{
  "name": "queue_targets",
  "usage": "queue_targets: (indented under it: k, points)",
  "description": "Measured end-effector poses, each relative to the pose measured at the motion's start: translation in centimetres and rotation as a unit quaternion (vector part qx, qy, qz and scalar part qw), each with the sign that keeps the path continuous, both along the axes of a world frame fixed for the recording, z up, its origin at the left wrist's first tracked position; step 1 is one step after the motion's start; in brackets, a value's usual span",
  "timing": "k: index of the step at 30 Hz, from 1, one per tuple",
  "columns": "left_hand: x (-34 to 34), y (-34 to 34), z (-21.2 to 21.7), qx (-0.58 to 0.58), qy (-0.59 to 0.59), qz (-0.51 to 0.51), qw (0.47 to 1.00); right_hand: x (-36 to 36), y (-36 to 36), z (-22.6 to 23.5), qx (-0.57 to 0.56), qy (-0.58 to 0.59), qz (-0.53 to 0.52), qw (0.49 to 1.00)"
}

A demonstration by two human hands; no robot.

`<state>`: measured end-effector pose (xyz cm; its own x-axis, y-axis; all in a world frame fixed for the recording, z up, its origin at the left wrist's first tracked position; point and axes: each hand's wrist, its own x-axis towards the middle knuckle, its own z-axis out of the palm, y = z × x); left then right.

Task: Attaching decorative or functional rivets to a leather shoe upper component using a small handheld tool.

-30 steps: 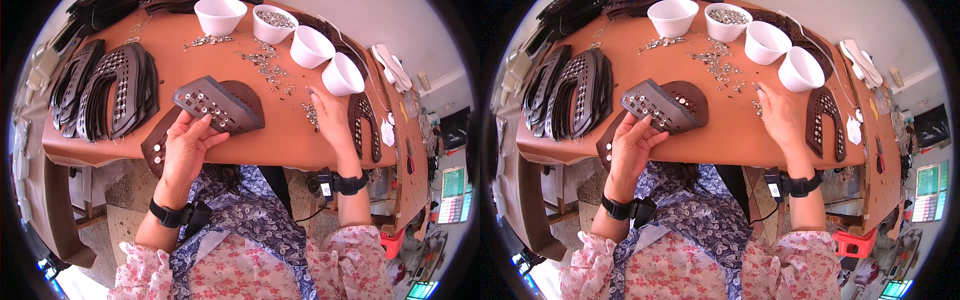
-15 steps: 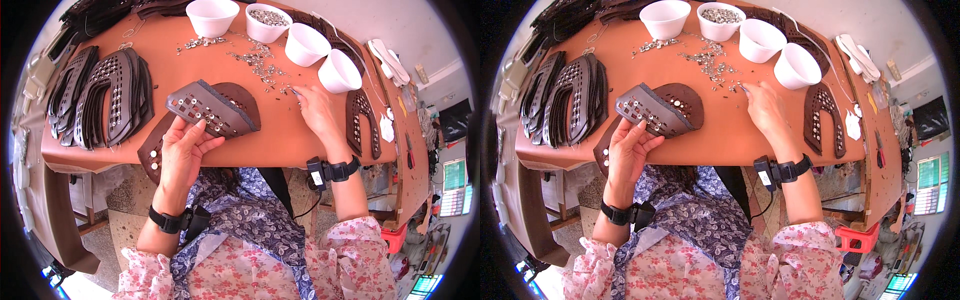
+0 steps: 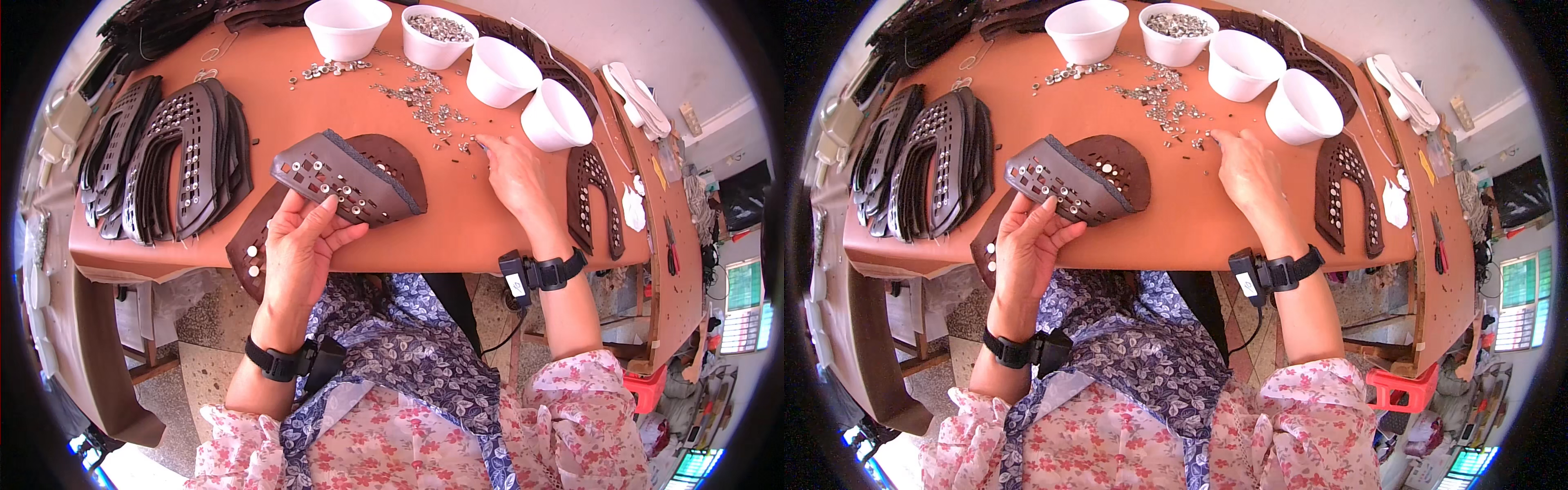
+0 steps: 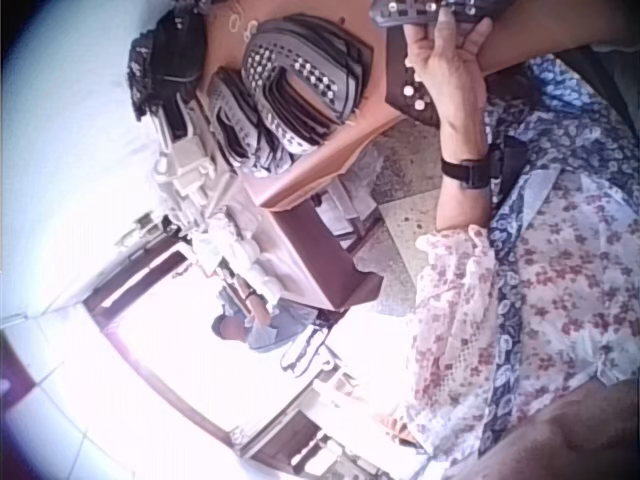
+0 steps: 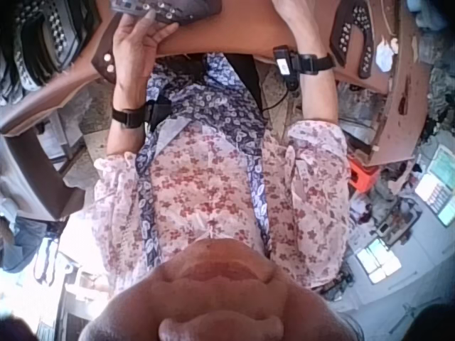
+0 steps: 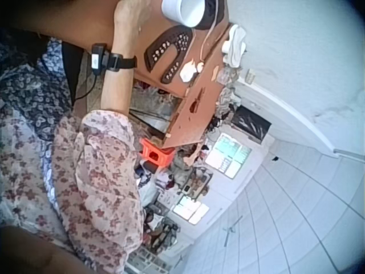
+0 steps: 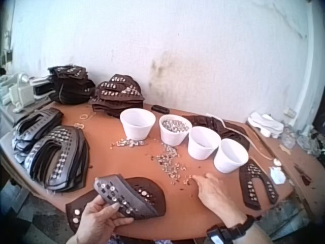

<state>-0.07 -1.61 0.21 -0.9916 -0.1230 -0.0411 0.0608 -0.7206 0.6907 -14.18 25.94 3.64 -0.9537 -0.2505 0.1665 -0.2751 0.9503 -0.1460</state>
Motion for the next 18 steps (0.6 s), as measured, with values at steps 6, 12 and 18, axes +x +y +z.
queue_targets:
  k: [6, 12, 18]
  points:
    - [0.0, -0.1, -0.3, 0.003, 0.005, -0.006, 1.0, -0.4, 0.4, -0.7, 0.005, 0.023, 0.016, 1.0]
    - [-0.2, 0.2, -0.6, 0.005, 0.002, -0.012, 1.0, 4.0, -2.2, 3.4, -0.19, 0.016, 0.139, 0.972]
    - [-0.1, 0.9, -0.1, -0.015, 0.003, -0.002, 1.0, 10.1, -7.7, 5.5, -0.244, -0.017, 0.259, 0.934]
